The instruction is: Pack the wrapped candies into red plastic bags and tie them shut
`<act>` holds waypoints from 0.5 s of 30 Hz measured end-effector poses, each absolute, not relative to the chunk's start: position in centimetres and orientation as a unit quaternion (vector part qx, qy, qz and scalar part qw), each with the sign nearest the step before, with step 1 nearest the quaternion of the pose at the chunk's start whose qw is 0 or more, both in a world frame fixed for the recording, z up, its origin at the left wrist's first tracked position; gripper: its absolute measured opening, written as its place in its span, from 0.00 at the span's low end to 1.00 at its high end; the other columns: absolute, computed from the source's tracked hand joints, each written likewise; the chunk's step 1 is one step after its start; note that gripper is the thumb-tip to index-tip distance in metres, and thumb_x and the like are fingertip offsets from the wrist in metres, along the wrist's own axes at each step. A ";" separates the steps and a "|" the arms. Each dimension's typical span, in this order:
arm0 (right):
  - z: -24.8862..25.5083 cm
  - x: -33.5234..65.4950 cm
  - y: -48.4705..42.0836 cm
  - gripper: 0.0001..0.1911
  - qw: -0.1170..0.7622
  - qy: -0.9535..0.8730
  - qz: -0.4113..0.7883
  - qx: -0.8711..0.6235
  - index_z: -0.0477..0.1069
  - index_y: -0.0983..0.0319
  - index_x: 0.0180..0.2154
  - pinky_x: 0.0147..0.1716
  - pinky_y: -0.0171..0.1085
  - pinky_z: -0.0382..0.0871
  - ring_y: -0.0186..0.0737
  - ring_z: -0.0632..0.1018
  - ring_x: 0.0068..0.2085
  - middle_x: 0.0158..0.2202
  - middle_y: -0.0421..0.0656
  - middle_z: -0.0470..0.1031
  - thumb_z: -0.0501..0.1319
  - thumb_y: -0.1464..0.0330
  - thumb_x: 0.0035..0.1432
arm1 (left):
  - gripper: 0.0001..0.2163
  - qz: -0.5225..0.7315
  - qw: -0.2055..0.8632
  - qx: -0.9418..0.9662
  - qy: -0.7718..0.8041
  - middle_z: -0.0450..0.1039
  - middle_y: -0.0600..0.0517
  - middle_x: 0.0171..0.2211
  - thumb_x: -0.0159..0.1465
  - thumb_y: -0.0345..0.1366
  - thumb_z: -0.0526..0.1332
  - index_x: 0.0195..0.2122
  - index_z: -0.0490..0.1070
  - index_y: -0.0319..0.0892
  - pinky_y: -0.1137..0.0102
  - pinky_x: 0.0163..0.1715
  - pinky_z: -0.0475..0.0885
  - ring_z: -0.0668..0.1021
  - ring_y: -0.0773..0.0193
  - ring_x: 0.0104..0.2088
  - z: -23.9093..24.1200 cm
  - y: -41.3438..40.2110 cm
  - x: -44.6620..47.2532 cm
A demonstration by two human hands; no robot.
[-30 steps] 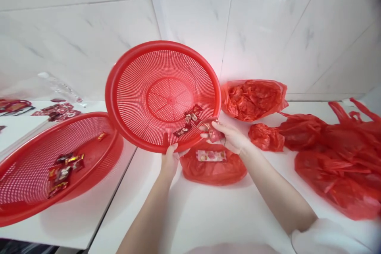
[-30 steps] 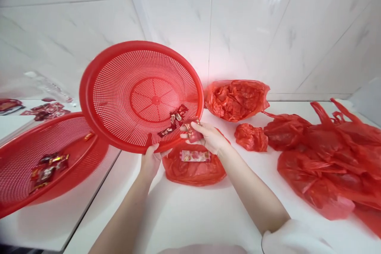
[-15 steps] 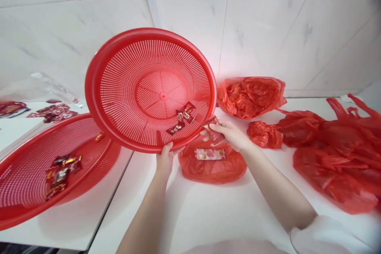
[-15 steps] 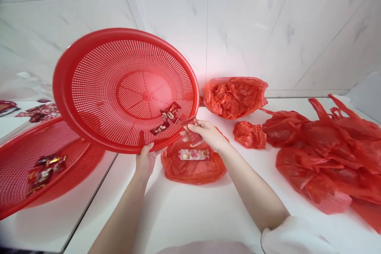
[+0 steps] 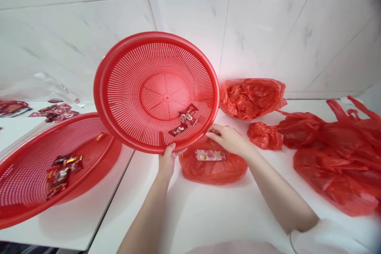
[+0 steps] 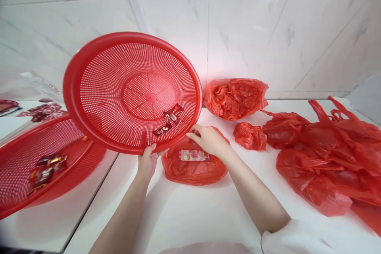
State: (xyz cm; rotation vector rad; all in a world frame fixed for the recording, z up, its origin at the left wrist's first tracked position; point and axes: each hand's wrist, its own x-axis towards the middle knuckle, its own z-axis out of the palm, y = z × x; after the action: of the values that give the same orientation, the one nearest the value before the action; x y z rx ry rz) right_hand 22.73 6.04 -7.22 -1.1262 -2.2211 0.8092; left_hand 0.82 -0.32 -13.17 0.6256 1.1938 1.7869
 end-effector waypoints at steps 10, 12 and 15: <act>-9.0 20.0 4.6 0.35 0.235 -0.924 0.172 -0.247 0.58 0.65 0.63 0.64 0.56 0.50 0.51 0.59 0.66 0.64 0.56 0.60 0.56 0.52 0.62 | 0.25 0.647 0.469 0.287 0.528 0.75 0.44 0.50 0.54 0.36 0.66 0.55 0.69 0.43 0.54 0.54 0.71 0.73 0.47 0.56 -15.7 -2.0 3.6; -9.2 20.0 4.7 0.34 0.212 -0.931 0.174 -0.240 0.61 0.64 0.61 0.63 0.54 0.54 0.52 0.63 0.64 0.62 0.54 0.64 0.61 0.54 0.59 | 0.25 0.651 0.474 0.277 0.524 0.74 0.44 0.51 0.54 0.36 0.66 0.54 0.69 0.42 0.54 0.53 0.71 0.74 0.48 0.55 -15.6 -1.9 3.7; -8.6 20.3 5.0 0.21 0.224 -0.926 0.213 -0.215 0.71 0.61 0.54 0.56 0.44 0.66 0.44 0.73 0.55 0.54 0.47 0.73 0.62 0.68 0.58 | 0.25 0.661 0.500 0.256 0.498 0.75 0.45 0.49 0.54 0.36 0.66 0.55 0.68 0.43 0.52 0.49 0.74 0.77 0.49 0.50 -14.6 -1.4 3.1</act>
State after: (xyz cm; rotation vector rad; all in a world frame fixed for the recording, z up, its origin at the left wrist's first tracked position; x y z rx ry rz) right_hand 20.30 5.01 -8.62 -0.5928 -2.5566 0.5885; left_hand 3.07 -1.40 -14.64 0.6196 1.2035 1.5996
